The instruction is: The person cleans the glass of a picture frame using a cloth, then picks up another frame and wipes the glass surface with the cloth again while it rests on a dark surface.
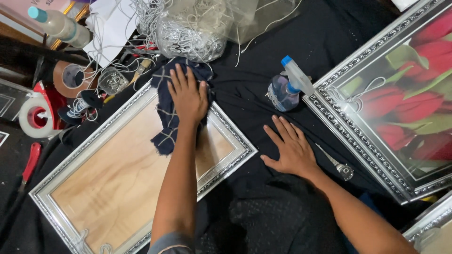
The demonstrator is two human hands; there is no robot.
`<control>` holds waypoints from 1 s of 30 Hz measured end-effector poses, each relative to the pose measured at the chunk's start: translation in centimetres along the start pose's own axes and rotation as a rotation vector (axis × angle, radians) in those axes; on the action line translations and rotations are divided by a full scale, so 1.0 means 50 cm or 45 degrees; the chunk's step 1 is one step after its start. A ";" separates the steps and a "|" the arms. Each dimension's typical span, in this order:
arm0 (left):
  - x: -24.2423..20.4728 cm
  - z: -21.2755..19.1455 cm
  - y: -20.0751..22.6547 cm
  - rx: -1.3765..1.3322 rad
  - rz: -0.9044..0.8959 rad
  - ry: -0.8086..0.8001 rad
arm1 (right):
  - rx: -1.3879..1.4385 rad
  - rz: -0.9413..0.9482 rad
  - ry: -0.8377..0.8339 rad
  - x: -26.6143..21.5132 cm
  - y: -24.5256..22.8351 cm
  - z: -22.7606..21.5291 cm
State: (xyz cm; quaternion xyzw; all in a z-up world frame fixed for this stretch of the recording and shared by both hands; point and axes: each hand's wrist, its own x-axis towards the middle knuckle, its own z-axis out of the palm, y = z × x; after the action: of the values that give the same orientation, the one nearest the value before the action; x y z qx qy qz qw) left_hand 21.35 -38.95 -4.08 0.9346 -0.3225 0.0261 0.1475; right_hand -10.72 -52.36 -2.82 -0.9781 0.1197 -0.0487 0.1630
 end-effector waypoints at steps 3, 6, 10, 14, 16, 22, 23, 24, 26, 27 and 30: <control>-0.102 -0.038 0.055 -0.080 0.197 -0.076 | -0.009 -0.008 0.010 0.000 -0.001 -0.003; -0.246 -0.062 0.085 -0.125 0.412 -0.155 | -0.046 -0.036 0.037 0.000 -0.004 -0.002; -0.410 -0.113 0.057 -0.110 0.499 -0.402 | -0.126 -0.053 0.060 0.001 -0.007 0.001; -0.542 -0.173 -0.054 -0.002 0.263 -0.428 | -0.117 -0.098 0.094 -0.008 -0.009 0.003; -0.608 -0.197 -0.120 0.106 -0.023 -0.418 | -0.129 -0.097 0.134 -0.006 -0.016 -0.002; -0.697 -0.189 -0.212 0.275 -0.515 -0.287 | -0.228 -0.102 0.189 -0.009 -0.007 0.021; -0.680 -0.182 -0.188 0.278 -0.510 -0.294 | -0.225 -0.094 0.185 -0.012 -0.011 0.020; -0.658 -0.171 -0.161 0.286 -0.445 -0.246 | -0.223 -0.087 0.171 -0.009 -0.010 0.017; -0.599 -0.144 -0.108 0.290 -0.382 -0.191 | -0.224 -0.085 0.161 -0.004 -0.008 0.014; -0.564 -0.129 -0.082 0.203 -0.246 -0.247 | -0.208 -0.077 0.148 -0.003 -0.007 0.014; -0.458 -0.067 -0.023 0.054 -0.030 -0.266 | -0.191 -0.067 0.101 -0.003 -0.013 0.011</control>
State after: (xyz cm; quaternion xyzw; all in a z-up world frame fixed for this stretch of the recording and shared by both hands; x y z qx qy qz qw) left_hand 4.12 -23.48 -4.47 0.9389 -0.3244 -0.0664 0.0937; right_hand -10.65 -51.58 -3.12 -0.9877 0.1036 -0.0827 0.0832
